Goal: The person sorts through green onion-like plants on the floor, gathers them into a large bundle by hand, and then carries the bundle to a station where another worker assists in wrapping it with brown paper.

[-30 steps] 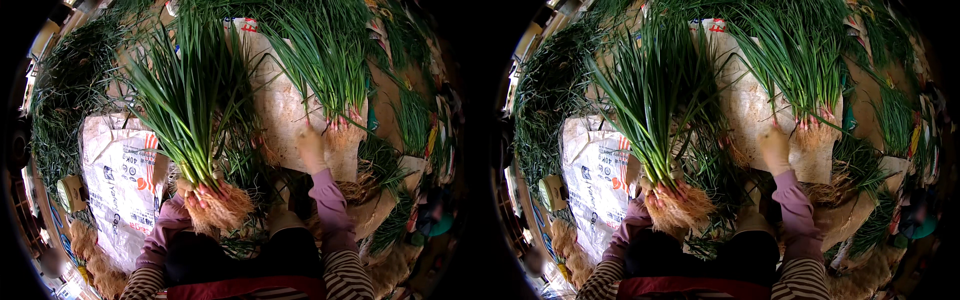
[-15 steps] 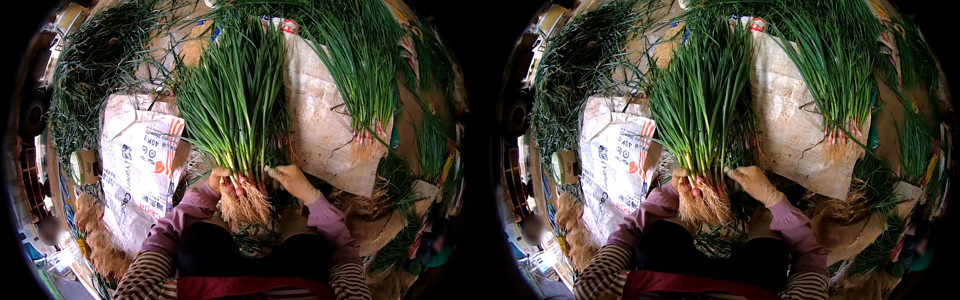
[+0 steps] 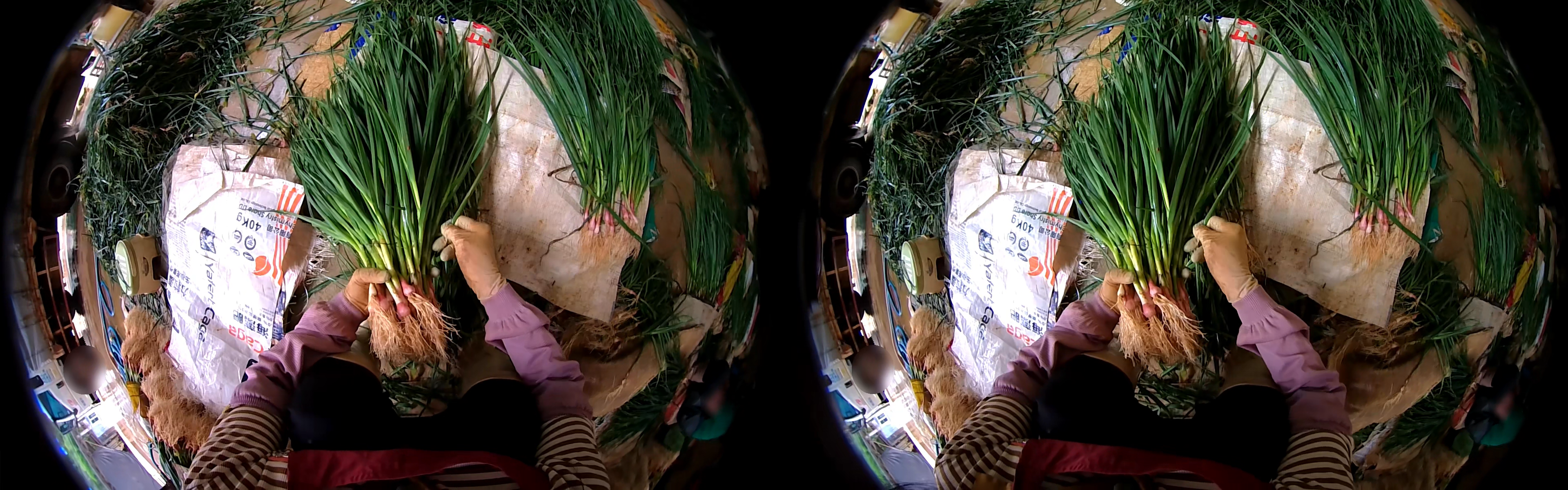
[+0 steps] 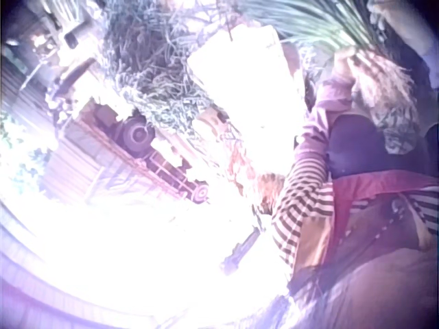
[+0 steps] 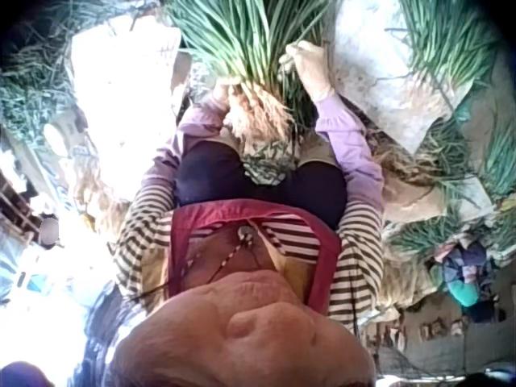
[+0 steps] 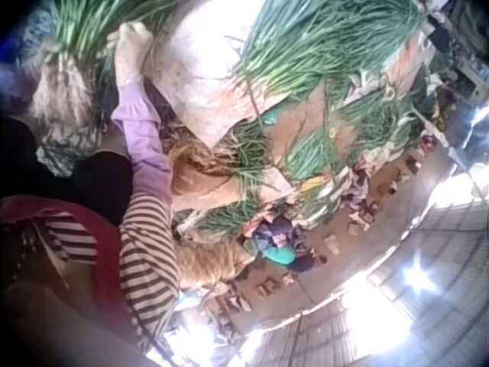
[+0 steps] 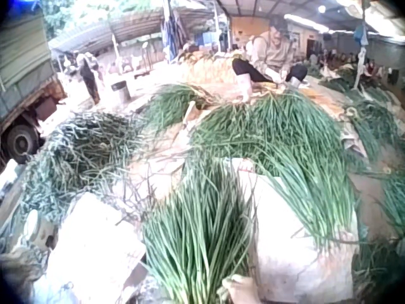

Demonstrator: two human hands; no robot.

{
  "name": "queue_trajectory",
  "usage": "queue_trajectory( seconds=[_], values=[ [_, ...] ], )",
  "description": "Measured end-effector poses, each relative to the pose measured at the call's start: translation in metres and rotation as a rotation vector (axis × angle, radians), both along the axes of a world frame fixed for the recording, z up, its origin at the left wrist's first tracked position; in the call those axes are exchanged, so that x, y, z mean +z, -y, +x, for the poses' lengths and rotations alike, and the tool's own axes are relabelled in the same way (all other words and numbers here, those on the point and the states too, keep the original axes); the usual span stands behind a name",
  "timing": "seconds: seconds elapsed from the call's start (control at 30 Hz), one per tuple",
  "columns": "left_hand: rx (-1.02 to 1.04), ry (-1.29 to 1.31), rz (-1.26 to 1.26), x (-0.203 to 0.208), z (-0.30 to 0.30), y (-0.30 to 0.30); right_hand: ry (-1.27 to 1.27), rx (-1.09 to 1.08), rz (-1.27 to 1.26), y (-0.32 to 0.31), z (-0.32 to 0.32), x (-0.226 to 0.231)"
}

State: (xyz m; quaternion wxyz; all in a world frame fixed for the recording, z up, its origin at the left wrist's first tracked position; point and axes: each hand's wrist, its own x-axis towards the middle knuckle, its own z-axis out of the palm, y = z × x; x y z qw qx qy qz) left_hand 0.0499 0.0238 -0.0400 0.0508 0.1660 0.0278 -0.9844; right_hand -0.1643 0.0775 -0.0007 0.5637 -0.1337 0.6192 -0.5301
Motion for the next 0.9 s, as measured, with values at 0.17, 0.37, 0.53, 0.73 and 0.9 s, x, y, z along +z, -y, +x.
queue_trajectory(
  seconds=[0.17,0.37,0.53,0.73,0.9],
  values=[
    [0.09,0.038,-0.079,-0.011,0.009,-0.003,0.144,0.351,0.228,-0.049,0.0,-0.031],
    [0.114,0.112,-0.067,-0.03,0.017,-0.006,0.564,0.339,0.236,-0.032,0.006,-0.01],
    [0.123,0.061,-0.078,-0.039,0.012,-0.007,0.515,0.44,-0.08,-0.025,0.015,-0.069],
    [0.017,0.062,-0.006,-0.009,0.007,-0.001,-0.249,0.504,-0.214,-0.016,0.023,-0.061],
    [-0.02,0.074,-0.094,-0.009,0.001,-0.003,0.584,-0.036,0.061,-0.03,0.029,-0.075]
  ],
)
